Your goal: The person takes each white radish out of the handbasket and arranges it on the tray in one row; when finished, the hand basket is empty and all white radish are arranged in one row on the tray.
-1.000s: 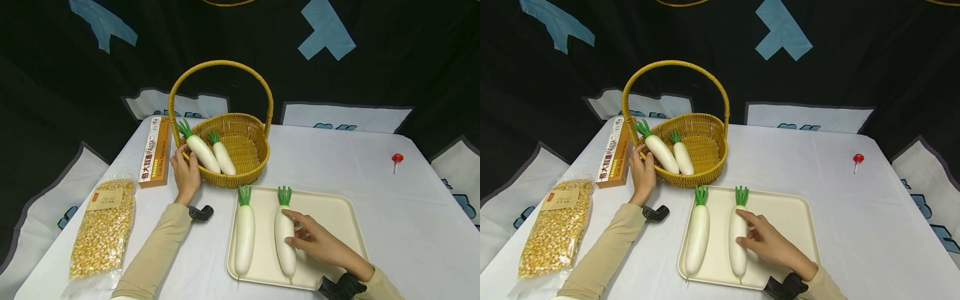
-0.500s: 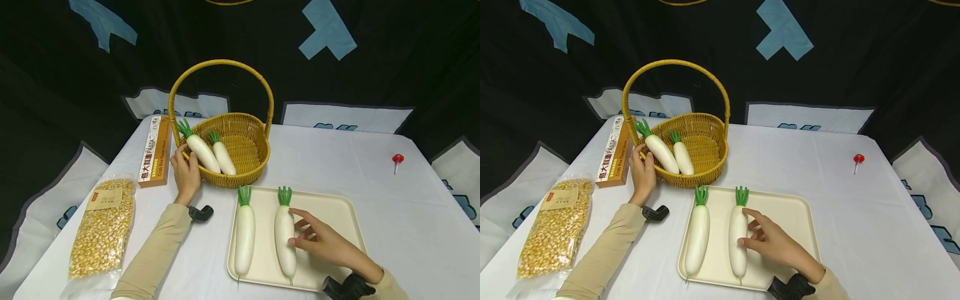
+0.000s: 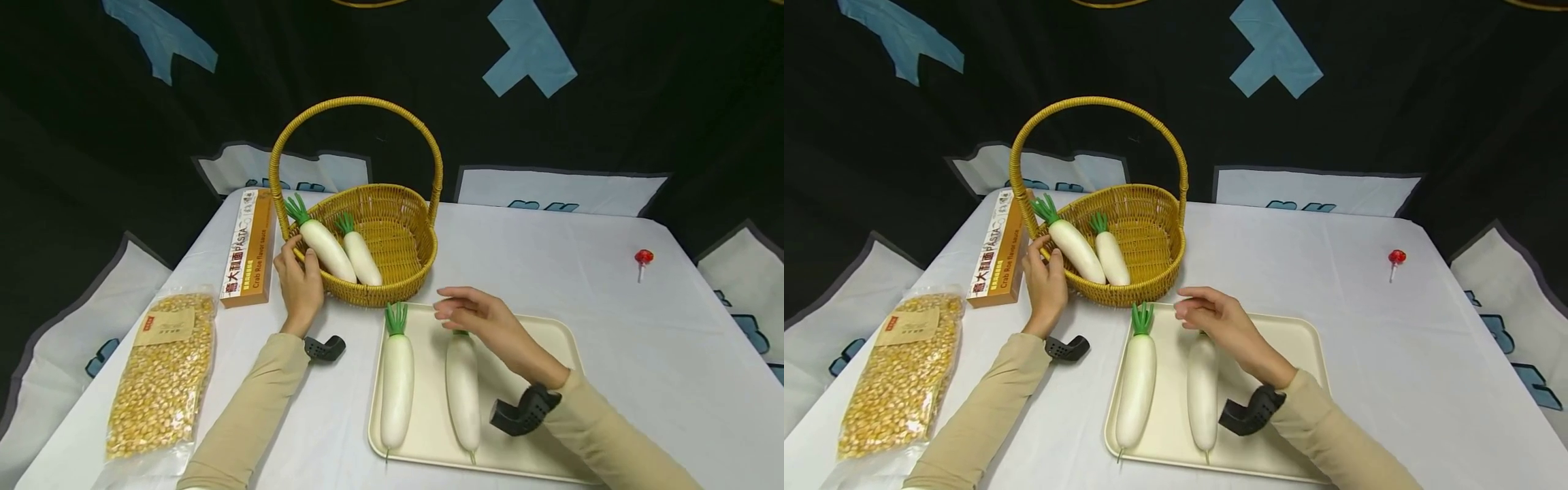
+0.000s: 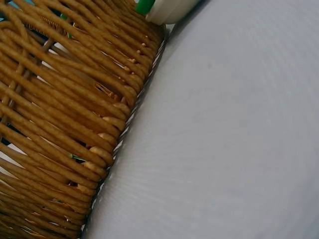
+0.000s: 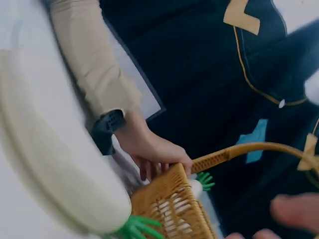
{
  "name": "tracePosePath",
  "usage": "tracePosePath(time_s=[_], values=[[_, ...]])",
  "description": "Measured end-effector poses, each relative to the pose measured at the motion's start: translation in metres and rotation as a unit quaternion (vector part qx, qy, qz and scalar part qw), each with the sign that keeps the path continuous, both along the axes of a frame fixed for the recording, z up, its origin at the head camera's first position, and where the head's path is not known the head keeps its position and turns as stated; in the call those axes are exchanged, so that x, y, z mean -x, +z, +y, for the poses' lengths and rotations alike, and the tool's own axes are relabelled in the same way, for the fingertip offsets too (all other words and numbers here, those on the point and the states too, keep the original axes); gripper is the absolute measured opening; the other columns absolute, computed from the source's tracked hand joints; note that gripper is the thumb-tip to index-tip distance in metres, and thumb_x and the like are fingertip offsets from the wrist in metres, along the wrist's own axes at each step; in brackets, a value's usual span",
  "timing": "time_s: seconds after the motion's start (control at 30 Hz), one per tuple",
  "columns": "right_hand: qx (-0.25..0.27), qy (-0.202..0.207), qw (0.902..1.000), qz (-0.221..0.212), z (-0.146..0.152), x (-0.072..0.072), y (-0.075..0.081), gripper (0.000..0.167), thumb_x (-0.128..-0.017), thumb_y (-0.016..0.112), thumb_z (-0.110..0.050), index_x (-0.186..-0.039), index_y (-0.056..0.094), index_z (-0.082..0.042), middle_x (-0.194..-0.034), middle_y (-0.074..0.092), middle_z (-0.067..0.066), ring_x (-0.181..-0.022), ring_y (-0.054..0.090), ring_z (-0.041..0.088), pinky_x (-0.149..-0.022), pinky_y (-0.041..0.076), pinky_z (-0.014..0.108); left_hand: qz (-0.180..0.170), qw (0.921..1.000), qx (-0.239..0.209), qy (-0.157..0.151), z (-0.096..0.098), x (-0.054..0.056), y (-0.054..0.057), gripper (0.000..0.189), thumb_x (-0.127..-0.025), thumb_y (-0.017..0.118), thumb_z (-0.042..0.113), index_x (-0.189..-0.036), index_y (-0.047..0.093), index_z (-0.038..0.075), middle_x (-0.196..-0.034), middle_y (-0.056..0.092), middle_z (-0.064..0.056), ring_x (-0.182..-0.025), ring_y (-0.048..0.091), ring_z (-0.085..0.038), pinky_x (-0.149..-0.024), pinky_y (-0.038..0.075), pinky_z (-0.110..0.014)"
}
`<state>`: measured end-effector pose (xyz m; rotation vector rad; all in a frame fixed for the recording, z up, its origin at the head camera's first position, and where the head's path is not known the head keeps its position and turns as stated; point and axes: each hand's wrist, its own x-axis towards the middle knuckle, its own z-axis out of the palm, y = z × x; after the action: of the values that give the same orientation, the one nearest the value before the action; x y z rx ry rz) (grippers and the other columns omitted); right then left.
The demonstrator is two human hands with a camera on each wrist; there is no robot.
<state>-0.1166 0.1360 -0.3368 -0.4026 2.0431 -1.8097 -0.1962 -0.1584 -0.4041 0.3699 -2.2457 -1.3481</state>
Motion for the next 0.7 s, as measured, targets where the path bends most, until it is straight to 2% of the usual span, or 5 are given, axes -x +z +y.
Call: tracePosePath(time_s=[0.1,0.23,0.47,0.57,0.7], values=[[0.075,0.022,0.9958,-0.047,-0.019,0.024,0.003,0.051,-0.092,0.051,-0.024,-0.136,0.035,-0.003,-0.133,0.044,0.022,-0.115,0.053,0.020,-0.097,0.043,0.032,0.001,1.0000,0.001,0.001,0.000,0.000,0.000,0.043,-0.092,0.035,0.039,-0.132,0.037,0.022,-0.129,0.033,-0.019,-0.099,0.044,-0.037,-0.083,0.035,-0.051],[0.162,0.042,0.9800,-0.107,-0.044,0.056,0.010,0.052,-0.094,0.046,-0.025,-0.140,0.028,-0.005,-0.141,0.036,0.020,-0.126,0.043,0.028,-0.103,0.036,0.036,-0.001,1.0000,0.000,-0.001,0.000,0.000,-0.001,0.044,-0.092,0.035,0.039,-0.132,0.036,0.021,-0.129,0.033,-0.019,-0.100,0.044,-0.037,-0.084,0.035,-0.051],[0.253,-0.016,0.9555,-0.151,-0.088,0.099,0.017,0.050,-0.095,0.043,-0.023,-0.140,0.029,-0.006,-0.141,0.036,0.018,-0.129,0.038,0.029,-0.106,0.033,0.036,-0.005,1.0000,0.002,-0.003,0.000,0.000,-0.001,0.044,-0.092,0.034,0.039,-0.133,0.036,0.022,-0.129,0.033,-0.019,-0.100,0.044,-0.036,-0.084,0.035,-0.050],[0.255,-0.044,0.9570,-0.132,-0.104,0.115,0.012,0.048,-0.095,0.043,-0.021,-0.139,0.032,-0.006,-0.142,0.036,0.017,-0.130,0.037,0.031,-0.106,0.033,0.037,0.000,1.0000,0.004,0.003,-0.001,0.001,-0.001,0.043,-0.092,0.035,0.039,-0.132,0.036,0.022,-0.129,0.033,-0.019,-0.100,0.044,-0.036,-0.084,0.035,-0.050],[0.209,-0.080,0.9687,-0.108,-0.117,0.130,0.001,0.046,-0.095,0.046,-0.021,-0.137,0.035,-0.007,-0.141,0.039,0.014,-0.127,0.042,0.030,-0.104,0.034,0.040,-0.002,1.0000,0.002,0.000,-0.001,0.001,-0.001,0.044,-0.092,0.034,0.039,-0.132,0.036,0.022,-0.130,0.033,-0.019,-0.103,0.044,-0.037,-0.086,0.034,-0.051]])
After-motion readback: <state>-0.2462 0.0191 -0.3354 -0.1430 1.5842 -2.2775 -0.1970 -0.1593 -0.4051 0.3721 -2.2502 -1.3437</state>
